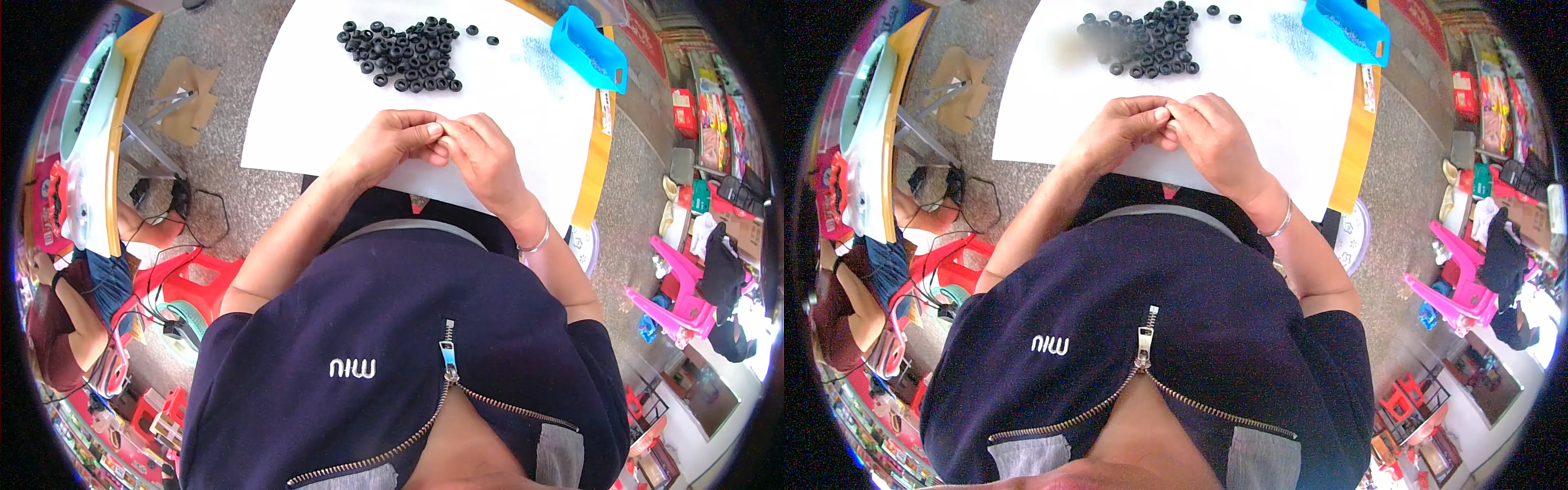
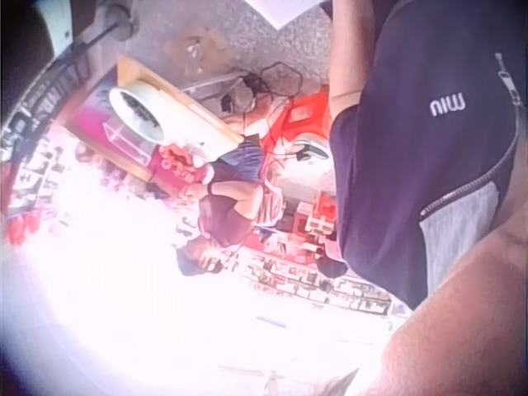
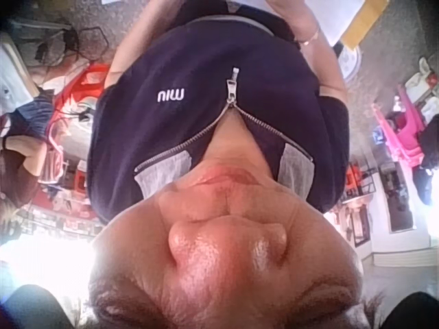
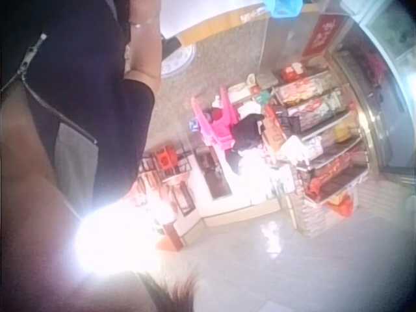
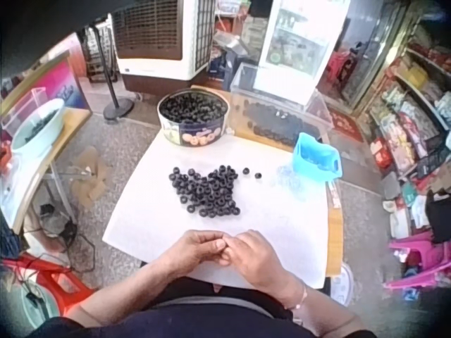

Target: The recorder is assembling small black rubber rings into plastic fittings on a white workspace.

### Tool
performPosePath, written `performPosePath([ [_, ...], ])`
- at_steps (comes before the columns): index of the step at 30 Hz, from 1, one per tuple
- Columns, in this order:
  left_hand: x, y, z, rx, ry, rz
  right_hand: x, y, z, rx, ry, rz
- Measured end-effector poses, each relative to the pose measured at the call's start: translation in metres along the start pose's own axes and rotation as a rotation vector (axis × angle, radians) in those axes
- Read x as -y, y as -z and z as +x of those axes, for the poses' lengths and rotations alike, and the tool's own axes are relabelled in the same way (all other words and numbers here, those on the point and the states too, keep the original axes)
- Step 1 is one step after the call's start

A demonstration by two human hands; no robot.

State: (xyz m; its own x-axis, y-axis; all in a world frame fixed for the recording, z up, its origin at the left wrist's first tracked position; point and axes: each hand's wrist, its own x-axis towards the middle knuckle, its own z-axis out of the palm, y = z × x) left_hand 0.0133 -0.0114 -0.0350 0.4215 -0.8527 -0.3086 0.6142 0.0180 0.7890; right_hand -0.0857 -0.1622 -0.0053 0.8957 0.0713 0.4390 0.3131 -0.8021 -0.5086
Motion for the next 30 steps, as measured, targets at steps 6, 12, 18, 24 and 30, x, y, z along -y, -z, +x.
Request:
performPosePath([
  [6,0.004,-0.011,-0.003,-0.103,-0.037,-0.028,0.007,-0.016,0.002,-0.172,-0.314,0.259],
  [12,0.005,-0.015,-0.007,-0.09,-0.075,-0.054,0.02,-0.027,0.003,-0.194,-0.398,0.455],
  [18,-0.009,-0.024,-0.011,-0.072,-0.022,-0.165,0.018,-0.014,0.001,-0.153,-0.319,0.426],
  [24,-0.002,-0.016,-0.006,-0.041,-0.065,-0.142,0.006,-0.004,0.009,-0.149,-0.236,0.231],
  [30,-0.003,-0.003,0.001,-0.065,-0.06,-0.212,-0.046,0.052,0.072,-0.397,-0.25,0.037],
])
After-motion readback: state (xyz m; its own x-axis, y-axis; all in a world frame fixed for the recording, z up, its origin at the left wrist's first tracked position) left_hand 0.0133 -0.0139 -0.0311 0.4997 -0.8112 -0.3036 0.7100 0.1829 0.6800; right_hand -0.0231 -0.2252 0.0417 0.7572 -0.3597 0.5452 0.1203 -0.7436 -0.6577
